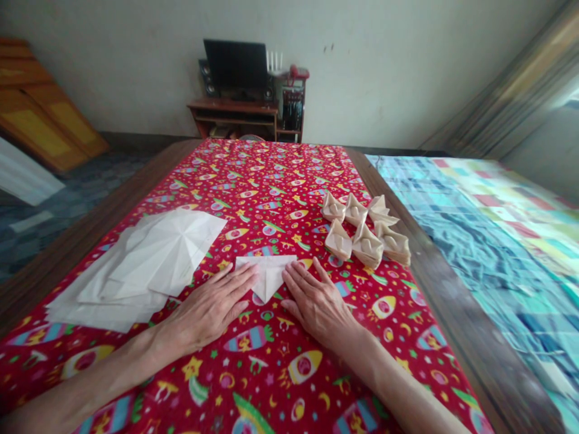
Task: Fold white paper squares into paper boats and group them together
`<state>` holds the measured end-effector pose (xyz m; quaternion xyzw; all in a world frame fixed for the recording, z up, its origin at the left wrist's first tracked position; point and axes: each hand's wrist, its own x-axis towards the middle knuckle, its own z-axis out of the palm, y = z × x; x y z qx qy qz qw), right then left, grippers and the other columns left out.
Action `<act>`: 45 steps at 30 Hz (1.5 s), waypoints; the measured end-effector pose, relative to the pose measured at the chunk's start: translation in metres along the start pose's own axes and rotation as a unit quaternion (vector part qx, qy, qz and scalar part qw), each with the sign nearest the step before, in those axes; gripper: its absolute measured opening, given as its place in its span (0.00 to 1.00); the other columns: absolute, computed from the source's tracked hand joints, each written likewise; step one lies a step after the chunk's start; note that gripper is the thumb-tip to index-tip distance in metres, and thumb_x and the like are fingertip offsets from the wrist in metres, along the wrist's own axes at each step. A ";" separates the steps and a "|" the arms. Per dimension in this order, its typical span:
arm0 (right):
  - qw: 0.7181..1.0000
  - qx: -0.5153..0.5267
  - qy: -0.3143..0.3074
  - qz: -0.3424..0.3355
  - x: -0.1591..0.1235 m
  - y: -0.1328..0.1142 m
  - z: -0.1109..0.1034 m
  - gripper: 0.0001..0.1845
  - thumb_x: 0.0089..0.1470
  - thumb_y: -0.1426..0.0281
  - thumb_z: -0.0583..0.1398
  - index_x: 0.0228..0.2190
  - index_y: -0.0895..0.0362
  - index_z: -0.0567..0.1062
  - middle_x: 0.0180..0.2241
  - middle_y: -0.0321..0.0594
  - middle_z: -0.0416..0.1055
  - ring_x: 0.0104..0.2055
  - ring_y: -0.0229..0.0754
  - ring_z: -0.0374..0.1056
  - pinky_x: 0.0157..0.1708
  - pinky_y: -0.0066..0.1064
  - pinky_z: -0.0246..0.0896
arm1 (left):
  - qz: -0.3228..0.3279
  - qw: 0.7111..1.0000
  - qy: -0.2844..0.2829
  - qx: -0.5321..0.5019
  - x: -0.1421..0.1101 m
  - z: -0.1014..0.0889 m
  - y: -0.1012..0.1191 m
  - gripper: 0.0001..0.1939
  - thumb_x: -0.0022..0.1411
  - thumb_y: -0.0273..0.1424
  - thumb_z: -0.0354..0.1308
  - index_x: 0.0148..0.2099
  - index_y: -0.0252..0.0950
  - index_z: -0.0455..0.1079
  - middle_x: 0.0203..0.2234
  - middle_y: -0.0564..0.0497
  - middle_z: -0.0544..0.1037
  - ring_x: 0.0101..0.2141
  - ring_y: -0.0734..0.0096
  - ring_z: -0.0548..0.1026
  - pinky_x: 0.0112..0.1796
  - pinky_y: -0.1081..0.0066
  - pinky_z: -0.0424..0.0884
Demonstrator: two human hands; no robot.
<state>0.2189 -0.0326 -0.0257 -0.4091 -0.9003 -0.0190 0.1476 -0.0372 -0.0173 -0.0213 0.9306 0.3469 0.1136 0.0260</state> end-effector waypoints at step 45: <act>0.977 0.126 0.098 0.139 0.037 0.026 0.011 0.21 0.51 0.66 0.63 0.48 0.55 0.69 0.48 0.48 0.67 0.48 0.50 0.62 0.46 0.43 0.62 | -0.196 0.973 -0.044 -0.113 0.054 -0.006 -0.043 0.16 0.51 0.40 0.64 0.40 0.38 0.69 0.34 0.51 0.76 0.36 0.63 0.74 0.35 0.70 0.65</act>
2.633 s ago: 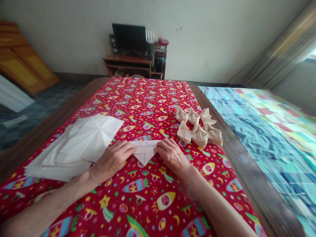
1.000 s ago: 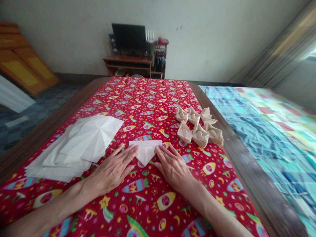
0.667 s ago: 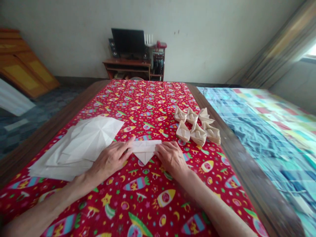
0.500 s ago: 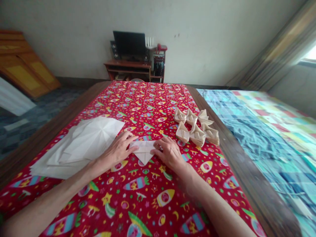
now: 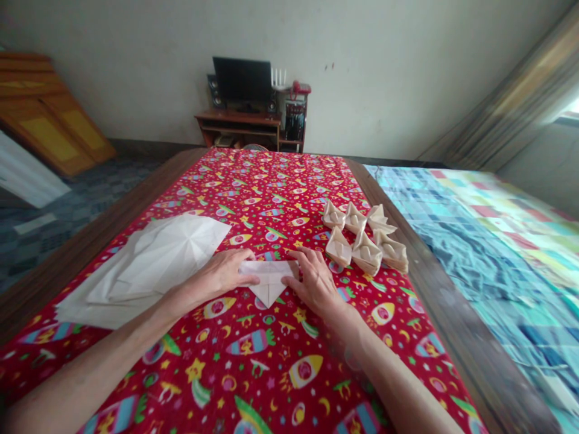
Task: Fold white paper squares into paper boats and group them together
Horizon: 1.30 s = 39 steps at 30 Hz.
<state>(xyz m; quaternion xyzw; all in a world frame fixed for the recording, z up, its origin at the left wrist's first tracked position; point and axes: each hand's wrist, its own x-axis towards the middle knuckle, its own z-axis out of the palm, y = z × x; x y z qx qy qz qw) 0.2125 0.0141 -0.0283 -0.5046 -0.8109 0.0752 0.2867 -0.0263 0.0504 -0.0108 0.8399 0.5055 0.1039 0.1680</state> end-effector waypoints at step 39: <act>0.980 -0.113 -0.048 -0.158 -0.017 -0.019 -0.009 0.12 0.62 0.74 0.50 0.33 0.58 0.72 0.33 0.44 0.69 0.36 0.43 0.60 0.35 0.34 0.59 | 0.179 0.953 0.105 0.220 -0.049 0.005 0.024 0.08 0.65 0.25 0.49 0.34 0.36 0.67 0.31 0.48 0.71 0.34 0.61 0.68 0.36 0.62 0.63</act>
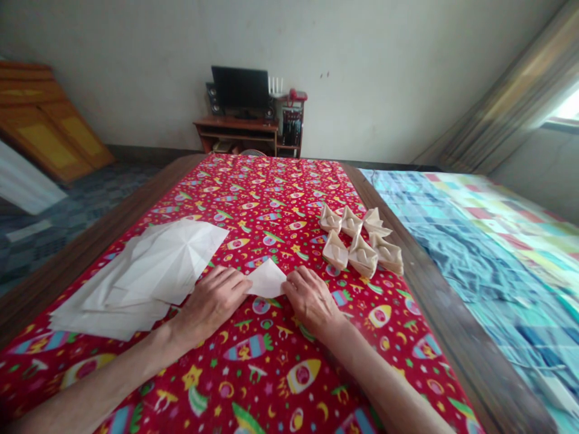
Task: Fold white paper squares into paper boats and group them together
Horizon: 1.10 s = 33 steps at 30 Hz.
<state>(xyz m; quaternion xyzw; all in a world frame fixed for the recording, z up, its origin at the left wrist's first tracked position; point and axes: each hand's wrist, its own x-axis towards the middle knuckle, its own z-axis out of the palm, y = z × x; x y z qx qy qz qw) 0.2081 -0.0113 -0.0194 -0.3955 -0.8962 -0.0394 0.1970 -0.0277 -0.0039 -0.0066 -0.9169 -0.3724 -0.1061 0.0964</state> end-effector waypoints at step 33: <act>0.979 0.102 0.033 0.174 -0.001 0.006 0.004 0.12 0.60 0.66 0.55 0.26 0.55 0.70 0.26 0.38 0.69 0.30 0.39 0.64 0.32 0.30 0.56 | -0.171 0.941 0.082 -0.280 0.002 0.030 -0.022 0.17 0.66 0.36 0.50 0.27 0.35 0.69 0.30 0.51 0.70 0.31 0.73 0.70 0.34 0.73 0.67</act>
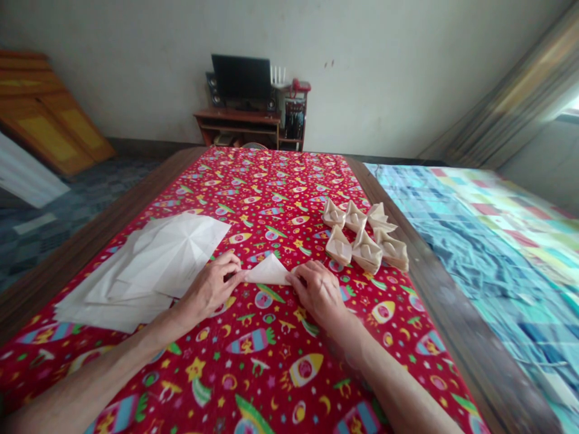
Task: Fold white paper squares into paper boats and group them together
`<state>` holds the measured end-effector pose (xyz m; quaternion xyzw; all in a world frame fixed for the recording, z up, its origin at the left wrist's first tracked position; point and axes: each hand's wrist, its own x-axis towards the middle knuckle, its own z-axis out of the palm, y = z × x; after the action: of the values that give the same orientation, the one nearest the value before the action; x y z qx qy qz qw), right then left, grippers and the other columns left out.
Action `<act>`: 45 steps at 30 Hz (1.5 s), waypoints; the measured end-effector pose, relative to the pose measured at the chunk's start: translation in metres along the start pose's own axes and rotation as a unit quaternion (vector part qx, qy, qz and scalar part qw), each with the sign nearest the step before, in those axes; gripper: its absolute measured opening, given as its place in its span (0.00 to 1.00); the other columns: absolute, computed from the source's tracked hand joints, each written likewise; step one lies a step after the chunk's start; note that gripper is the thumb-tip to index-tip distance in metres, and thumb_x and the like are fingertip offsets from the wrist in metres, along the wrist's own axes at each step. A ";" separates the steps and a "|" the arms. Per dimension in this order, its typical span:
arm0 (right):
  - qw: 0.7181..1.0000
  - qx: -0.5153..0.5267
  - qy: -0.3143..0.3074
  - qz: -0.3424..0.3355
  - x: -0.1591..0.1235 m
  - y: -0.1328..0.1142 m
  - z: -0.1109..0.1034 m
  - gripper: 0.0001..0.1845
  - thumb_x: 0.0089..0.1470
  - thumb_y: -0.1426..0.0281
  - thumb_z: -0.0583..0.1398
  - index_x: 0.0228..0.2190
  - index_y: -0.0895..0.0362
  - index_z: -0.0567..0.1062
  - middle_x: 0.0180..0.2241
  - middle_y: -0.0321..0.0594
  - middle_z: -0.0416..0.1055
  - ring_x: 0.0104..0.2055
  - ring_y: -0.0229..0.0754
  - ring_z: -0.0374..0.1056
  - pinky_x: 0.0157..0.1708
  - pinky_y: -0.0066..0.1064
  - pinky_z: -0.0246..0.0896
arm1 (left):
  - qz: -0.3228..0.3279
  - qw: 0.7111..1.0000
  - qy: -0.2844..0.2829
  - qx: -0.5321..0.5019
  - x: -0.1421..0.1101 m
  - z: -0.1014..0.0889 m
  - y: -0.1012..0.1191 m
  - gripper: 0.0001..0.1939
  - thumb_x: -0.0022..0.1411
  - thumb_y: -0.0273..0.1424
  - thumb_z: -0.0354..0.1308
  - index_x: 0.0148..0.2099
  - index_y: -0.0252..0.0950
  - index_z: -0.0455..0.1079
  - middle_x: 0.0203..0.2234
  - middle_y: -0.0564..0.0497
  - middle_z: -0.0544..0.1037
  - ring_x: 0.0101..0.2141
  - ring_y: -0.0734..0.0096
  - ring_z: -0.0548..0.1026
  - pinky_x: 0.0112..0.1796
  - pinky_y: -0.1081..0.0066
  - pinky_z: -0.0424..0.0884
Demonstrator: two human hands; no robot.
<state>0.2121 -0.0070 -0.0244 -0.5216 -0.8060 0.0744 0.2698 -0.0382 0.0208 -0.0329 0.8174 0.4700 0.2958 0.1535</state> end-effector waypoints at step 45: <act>0.982 -0.153 -0.073 0.081 -0.003 0.000 -0.014 0.13 0.57 0.62 0.59 0.25 0.55 0.72 0.27 0.36 0.72 0.30 0.39 0.68 0.27 0.28 0.54 | 0.194 0.950 -0.151 0.193 -0.013 0.004 0.035 0.34 0.53 0.12 0.42 0.63 0.31 0.56 0.62 0.44 0.60 0.64 0.64 0.50 0.60 0.66 0.57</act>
<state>0.2202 -0.0118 -0.0133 -0.6136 -0.7804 0.0097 0.1199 -0.0170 -0.0085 -0.0224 0.9418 0.3219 0.0968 0.0013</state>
